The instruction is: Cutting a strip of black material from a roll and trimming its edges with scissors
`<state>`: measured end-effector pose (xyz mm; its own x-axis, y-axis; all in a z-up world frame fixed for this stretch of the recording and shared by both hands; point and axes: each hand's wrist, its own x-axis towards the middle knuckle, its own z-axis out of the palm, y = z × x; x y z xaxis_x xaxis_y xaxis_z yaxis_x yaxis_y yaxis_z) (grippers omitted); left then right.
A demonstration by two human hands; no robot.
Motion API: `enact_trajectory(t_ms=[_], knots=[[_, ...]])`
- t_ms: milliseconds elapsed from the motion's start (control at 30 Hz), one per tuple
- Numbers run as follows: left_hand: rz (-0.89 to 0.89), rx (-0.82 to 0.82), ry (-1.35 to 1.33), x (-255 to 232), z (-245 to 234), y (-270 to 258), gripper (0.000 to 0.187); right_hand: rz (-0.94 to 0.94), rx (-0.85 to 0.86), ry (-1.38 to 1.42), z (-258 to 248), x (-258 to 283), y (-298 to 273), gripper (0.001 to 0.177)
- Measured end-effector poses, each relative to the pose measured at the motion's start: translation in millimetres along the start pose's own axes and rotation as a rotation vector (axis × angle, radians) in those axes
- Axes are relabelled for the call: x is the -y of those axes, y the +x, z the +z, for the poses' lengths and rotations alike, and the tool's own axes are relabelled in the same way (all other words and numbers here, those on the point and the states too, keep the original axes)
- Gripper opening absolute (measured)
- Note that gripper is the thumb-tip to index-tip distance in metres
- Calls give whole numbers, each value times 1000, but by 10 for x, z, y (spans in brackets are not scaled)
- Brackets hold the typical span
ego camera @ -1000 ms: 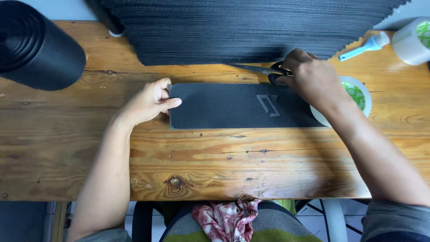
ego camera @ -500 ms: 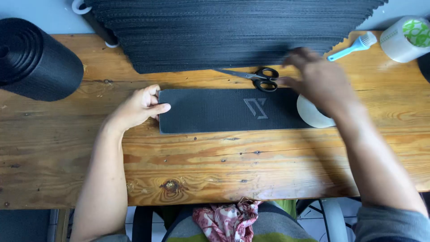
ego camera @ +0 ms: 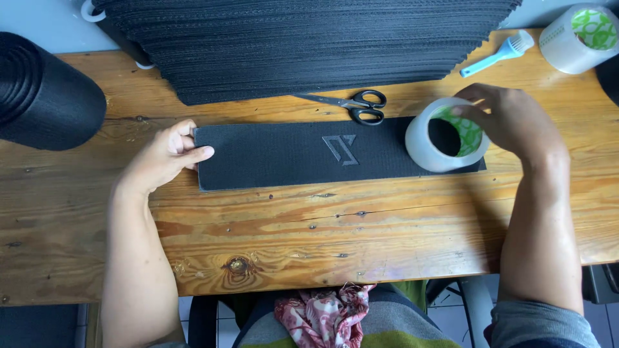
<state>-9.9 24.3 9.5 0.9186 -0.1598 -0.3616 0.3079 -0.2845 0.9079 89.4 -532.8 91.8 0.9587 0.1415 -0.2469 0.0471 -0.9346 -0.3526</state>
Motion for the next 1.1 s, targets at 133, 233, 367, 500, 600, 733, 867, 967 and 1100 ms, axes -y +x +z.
enact_trajectory(t_ms=[133, 233, 367, 500, 600, 733, 867, 967, 1100], knots=[[-25, 11, -89, 36, -11, -13, 25, 38, -145, 24, 51, -716, 150, 26], [-33, 10, -48, 38, -47, 17, 21, -121, -356, -8, 158, -1544, 360, 22], [-12, 12, -32, 14, -55, 33, 20, -162, -656, -222, 203, -1985, 427, 20], [19, 20, -36, 98, -80, 67, 21, -425, -779, -270, 111, -976, 79, 33], [35, 18, -34, 105, -67, 56, 21, -614, -312, 129, 560, 274, -30, 16], [42, 19, -31, 89, -46, 35, 19, -1062, -244, -91, 866, 706, 26, 39], [62, 23, 38, 55, -34, -7, 19, -844, -418, -315, 891, 339, 175, 17], [63, 20, 54, -22, -29, -14, 17, -743, -358, -219, 765, 231, 84, 13], [83, 25, -26, 57, -67, -2, 17, -584, -109, -58, 429, 294, -195, 41]])
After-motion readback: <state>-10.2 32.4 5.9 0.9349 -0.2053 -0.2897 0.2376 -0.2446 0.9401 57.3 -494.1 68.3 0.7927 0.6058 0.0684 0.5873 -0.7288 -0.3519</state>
